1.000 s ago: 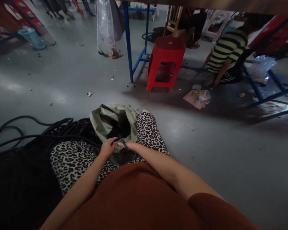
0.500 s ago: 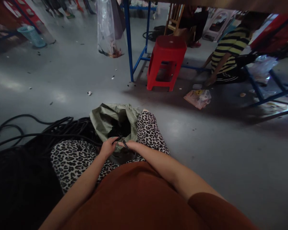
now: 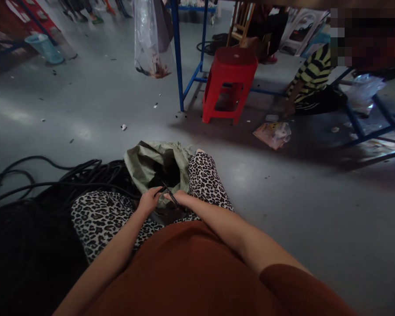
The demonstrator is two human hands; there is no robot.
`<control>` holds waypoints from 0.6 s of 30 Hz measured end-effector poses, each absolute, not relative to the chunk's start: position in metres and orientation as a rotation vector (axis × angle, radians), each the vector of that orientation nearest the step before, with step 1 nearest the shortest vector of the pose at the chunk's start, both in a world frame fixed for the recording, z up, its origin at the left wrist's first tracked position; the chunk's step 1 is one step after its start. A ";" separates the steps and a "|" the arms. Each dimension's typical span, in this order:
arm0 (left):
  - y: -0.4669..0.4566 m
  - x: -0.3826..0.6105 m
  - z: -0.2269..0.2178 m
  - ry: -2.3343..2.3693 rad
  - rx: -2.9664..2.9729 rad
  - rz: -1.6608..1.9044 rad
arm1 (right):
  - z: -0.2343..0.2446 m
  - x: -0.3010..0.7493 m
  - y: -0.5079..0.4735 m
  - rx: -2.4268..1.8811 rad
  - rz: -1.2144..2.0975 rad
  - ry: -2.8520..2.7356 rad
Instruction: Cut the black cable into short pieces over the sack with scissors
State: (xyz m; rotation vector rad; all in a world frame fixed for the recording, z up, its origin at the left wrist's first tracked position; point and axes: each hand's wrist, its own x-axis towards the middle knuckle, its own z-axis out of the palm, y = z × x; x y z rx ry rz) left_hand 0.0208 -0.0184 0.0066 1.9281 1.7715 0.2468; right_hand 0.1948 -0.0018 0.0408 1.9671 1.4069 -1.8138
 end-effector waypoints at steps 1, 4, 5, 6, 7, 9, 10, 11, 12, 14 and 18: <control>-0.018 0.021 0.005 1.775 1.925 0.244 | 0.040 0.195 -0.001 1.933 -1.831 1.422; -0.018 0.021 0.003 1.789 1.913 0.242 | 0.036 0.196 -0.001 1.891 -1.847 1.468; -0.018 0.022 0.002 1.790 1.911 0.250 | 0.035 0.197 -0.001 1.901 -1.842 1.474; -0.018 0.022 0.002 1.788 1.911 0.259 | 0.033 0.197 -0.001 1.909 -1.838 1.479; -0.018 0.022 0.001 1.786 1.909 0.267 | 0.032 0.197 -0.001 1.918 -1.833 1.480; -0.018 0.022 0.000 1.786 1.901 0.272 | 0.031 0.197 -0.001 1.927 -1.824 1.480; -0.018 0.022 0.000 1.789 1.895 0.271 | 0.030 0.197 0.000 1.929 -1.821 1.481; -0.018 0.022 -0.001 1.790 1.891 0.269 | 0.030 0.196 0.000 1.928 -1.818 1.481; -0.017 0.022 -0.001 1.790 1.889 0.267 | 0.030 0.196 0.000 1.930 -1.814 1.475; -0.017 0.021 -0.001 1.791 1.890 0.264 | 0.031 0.195 0.000 1.946 -1.806 1.448; -0.017 0.020 0.002 1.794 1.895 0.236 | 0.035 0.194 0.000 1.984 -1.810 1.393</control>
